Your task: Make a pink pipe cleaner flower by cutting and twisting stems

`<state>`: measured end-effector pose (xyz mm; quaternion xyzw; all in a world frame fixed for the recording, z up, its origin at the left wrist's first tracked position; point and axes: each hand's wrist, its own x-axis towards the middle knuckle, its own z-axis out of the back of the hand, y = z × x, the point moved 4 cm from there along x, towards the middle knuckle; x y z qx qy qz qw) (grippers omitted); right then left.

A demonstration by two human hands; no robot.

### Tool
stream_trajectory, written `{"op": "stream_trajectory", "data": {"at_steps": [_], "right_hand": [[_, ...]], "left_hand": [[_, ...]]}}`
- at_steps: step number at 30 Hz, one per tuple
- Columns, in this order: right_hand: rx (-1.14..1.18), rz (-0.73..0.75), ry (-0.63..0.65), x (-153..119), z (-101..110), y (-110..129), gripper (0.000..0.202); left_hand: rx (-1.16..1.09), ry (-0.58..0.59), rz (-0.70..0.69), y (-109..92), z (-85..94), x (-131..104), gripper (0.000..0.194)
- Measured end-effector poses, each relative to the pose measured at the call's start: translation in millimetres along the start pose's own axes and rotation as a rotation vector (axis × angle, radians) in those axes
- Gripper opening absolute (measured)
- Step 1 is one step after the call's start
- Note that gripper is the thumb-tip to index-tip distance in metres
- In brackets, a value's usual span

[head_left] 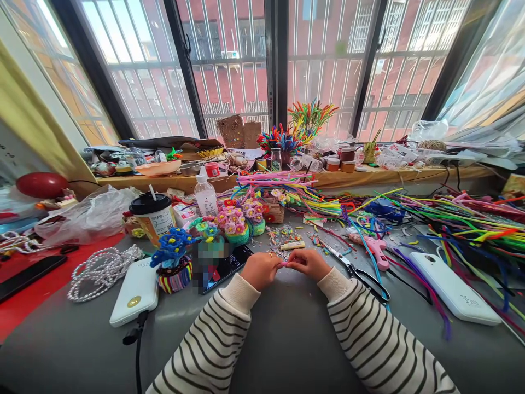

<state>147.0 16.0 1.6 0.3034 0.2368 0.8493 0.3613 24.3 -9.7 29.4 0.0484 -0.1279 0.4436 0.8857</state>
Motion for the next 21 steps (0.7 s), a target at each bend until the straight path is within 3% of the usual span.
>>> {"op": "stream_trajectory", "data": {"at_steps": [7,12,17,21], "right_hand": [[-0.316,0.124,-0.019,-2.1,-6.4,4.0,0.027],[-0.496,0.183,-0.044,0.2,-6.6,15.0,0.028],[-0.542,0.221,-0.069,3.1,-7.4,22.8,0.027],[-0.481,0.172,-0.142,2.3,-3.0,15.8,0.024]], "left_hand": [[-0.689,0.433,0.222,12.9,-11.5,4.5,0.04],[-1.034,0.626,0.289,23.2,-20.5,5.5,0.04],[-1.011,0.614,0.293,31.1,-20.2,3.8,0.041],[-0.954,0.471,0.272,27.0,-14.2,1.2,0.043]]}}
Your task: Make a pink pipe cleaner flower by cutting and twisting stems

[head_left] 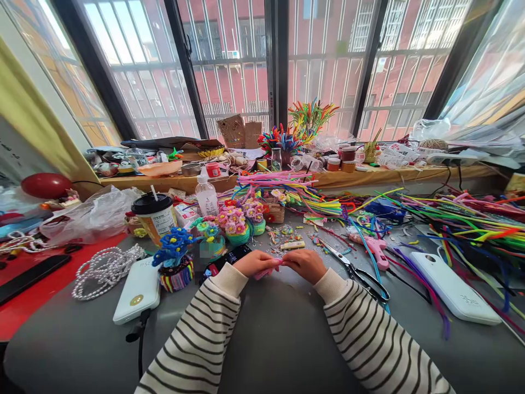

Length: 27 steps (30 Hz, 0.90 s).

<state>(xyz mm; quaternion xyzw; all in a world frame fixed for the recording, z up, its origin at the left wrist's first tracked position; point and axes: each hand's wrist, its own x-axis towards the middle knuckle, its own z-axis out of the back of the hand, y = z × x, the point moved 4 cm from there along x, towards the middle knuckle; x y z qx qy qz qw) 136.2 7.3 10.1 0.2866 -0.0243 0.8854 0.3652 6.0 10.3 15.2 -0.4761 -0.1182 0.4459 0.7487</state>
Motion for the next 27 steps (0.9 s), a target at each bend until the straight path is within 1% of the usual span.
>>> {"op": "stream_trajectory", "data": {"at_steps": [2,3,5,6,7,8,9,10,12,15,18,23,25,27], "right_hand": [[0.029,-0.045,-0.017,-1.7,1.7,-6.1,0.023],[0.038,-0.069,-0.021,-2.7,3.1,-9.1,0.022],[0.048,-0.123,-0.026,-4.8,6.5,-14.4,0.022],[0.05,-0.149,-0.026,-5.8,8.2,-16.6,0.023],[0.05,-0.172,-0.025,-6.7,9.8,-18.2,0.024],[0.051,-0.189,-0.02,-7.4,11.0,-19.3,0.025],[0.055,-0.197,-0.013,-7.9,11.8,-19.8,0.026],[0.062,-0.199,-0.008,-8.1,12.2,-19.9,0.026],[0.08,-0.194,0.0,-8.1,12.2,-19.6,0.026],[0.092,-0.186,0.004,-7.9,11.1,-19.4,0.025],[0.081,-0.176,0.004,-8.1,9.8,-19.8,0.024],[0.073,-0.175,-0.001,-8.8,9.4,-20.2,0.024],[0.072,-0.174,0.002,-8.9,9.2,-20.0,0.024],[0.072,-0.175,0.008,-9.0,8.5,-20.0,0.024]], "left_hand": [[0.051,-0.144,-0.054,-3.0,4.9,-5.4,0.041],[0.091,-0.243,-0.073,-3.5,10.1,-9.5,0.04],[0.216,-0.494,-0.064,-0.6,26.3,-21.3,0.037],[0.309,-0.637,-0.028,2.9,36.3,-29.0,0.035],[0.448,-0.792,0.031,7.0,46.6,-37.8,0.032],[0.602,-0.928,0.118,12.1,55.9,-46.7,0.029],[0.739,-1.011,0.177,17.0,62.7,-53.9,0.026],[0.843,-1.034,0.205,22.1,67.1,-58.7,0.024],[0.974,-0.988,0.238,32.9,70.6,-63.7,0.024],[1.056,-0.946,0.278,41.3,69.2,-68.7,0.026],[1.114,-0.921,0.302,39.8,67.3,-73.3,0.029],[1.158,-0.9,0.373,40.3,72.2,-84.6,0.031],[1.154,-0.909,0.369,41.3,71.8,-85.7,0.029],[1.138,-0.933,0.34,39.5,68.7,-81.5,0.027]]}}
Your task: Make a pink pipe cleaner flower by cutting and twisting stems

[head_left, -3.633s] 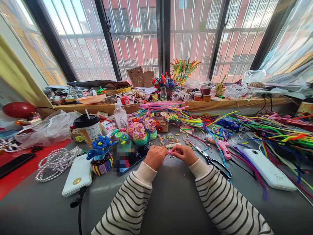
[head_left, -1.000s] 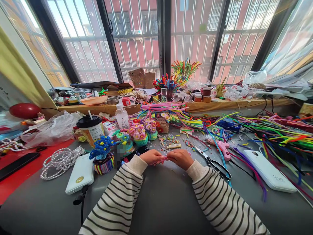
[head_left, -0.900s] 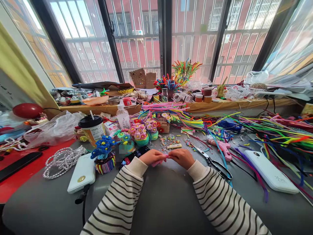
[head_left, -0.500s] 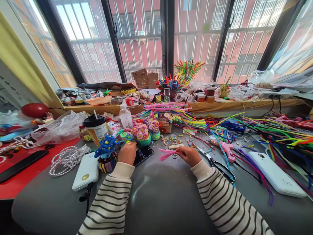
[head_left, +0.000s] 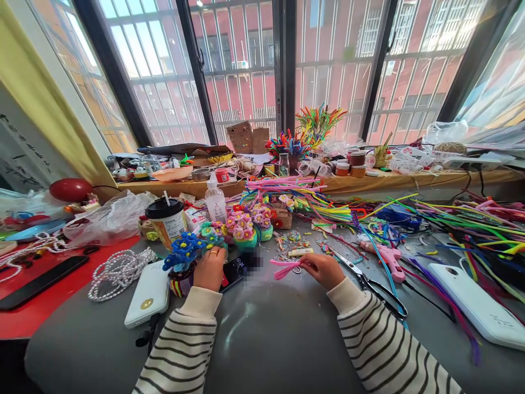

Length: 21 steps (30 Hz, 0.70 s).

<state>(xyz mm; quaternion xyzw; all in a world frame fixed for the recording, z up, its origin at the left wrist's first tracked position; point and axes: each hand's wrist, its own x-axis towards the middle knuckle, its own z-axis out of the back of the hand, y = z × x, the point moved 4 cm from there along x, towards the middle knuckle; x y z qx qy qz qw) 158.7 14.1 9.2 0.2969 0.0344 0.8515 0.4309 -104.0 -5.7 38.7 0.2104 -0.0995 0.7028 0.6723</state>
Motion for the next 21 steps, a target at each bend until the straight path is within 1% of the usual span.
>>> {"op": "stream_trajectory", "data": {"at_steps": [2,3,5,6,8,10,11,15,18,21], "right_hand": [[0.002,-0.002,0.005,0.0,-0.9,-0.3,0.024],[0.003,-0.002,0.007,-0.1,-1.3,-0.5,0.024],[0.003,-0.002,0.011,-0.2,-1.8,-0.7,0.023],[0.001,-0.003,0.011,-0.2,-1.7,-0.8,0.023],[-0.006,-0.006,0.007,-0.1,-1.2,-0.8,0.023],[-0.013,-0.008,0.003,0.1,-0.6,-0.7,0.024],[-0.015,-0.008,0.004,0.2,-0.5,-0.7,0.024],[-0.025,-0.006,0.017,0.3,-2.0,-1.2,0.023],[-0.03,-0.006,0.024,0.2,-3.9,-2.4,0.022],[-0.021,-0.004,0.024,0.3,-4.6,-3.3,0.021]], "left_hand": [[-0.066,-0.035,0.008,-10.8,-0.7,3.7,0.026],[-0.112,-0.044,0.032,-16.6,-1.5,7.0,0.026],[-0.179,-0.011,0.103,-27.7,-5.6,15.6,0.028],[-0.199,0.015,0.167,-31.3,-8.4,20.1,0.031],[-0.258,0.061,0.316,-34.9,-15.0,27.7,0.045],[-0.328,0.05,0.427,-35.8,-21.2,32.7,0.062],[-0.362,0.029,0.456,-36.0,-24.2,34.5,0.069],[-0.449,-0.059,0.494,-38.1,-35.7,40.8,0.082],[-0.46,-0.066,0.507,-40.4,-41.4,47.4,0.084],[-0.461,-0.055,0.51,-40.5,-41.6,53.2,0.083]]}}
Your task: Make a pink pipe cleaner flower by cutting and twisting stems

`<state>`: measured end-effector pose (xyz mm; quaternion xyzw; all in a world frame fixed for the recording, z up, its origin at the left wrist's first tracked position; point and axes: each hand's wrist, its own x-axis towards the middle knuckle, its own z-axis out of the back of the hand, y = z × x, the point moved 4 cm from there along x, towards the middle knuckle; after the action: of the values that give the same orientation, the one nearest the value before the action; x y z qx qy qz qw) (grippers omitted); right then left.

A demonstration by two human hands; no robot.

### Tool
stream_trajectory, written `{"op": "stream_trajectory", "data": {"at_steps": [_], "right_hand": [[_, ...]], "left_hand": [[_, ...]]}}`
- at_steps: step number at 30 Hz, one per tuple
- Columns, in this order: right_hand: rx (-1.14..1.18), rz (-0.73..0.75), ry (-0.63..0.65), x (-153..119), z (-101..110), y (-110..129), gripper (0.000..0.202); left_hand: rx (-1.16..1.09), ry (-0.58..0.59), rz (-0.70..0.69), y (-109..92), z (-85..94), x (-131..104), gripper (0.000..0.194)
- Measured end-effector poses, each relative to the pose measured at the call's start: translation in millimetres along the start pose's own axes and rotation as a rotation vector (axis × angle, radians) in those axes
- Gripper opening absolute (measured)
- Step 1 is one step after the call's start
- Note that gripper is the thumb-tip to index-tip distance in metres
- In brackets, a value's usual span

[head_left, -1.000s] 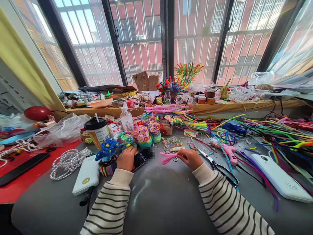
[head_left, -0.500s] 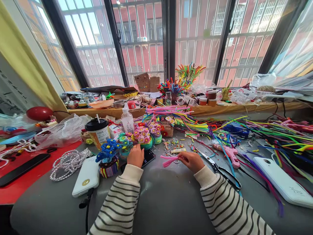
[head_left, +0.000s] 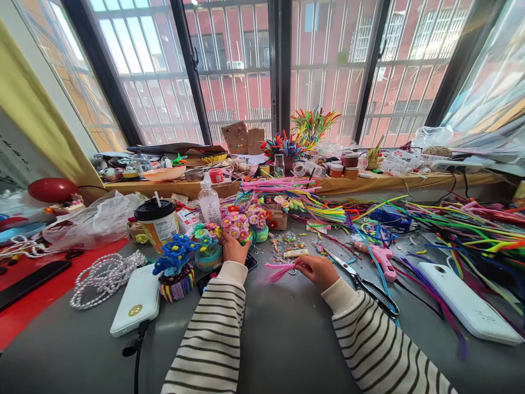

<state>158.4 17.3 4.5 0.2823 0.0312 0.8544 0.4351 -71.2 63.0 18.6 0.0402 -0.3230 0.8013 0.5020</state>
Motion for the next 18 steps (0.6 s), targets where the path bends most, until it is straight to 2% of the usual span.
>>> {"op": "stream_trajectory", "data": {"at_steps": [8,13,18], "right_hand": [[0.028,0.005,0.011,-0.6,0.2,0.7,0.021],[0.027,-0.014,-0.018,-0.3,2.7,0.4,0.021],[0.078,-0.018,-0.059,-0.9,6.6,1.0,0.024]], "left_hand": [[0.006,-0.003,0.045,4.6,9.7,-0.5,0.079],[-0.02,-0.06,0.013,-0.7,21.9,-2.9,0.082],[-0.155,0.051,0.079,1.4,43.5,3.8,0.083]]}}
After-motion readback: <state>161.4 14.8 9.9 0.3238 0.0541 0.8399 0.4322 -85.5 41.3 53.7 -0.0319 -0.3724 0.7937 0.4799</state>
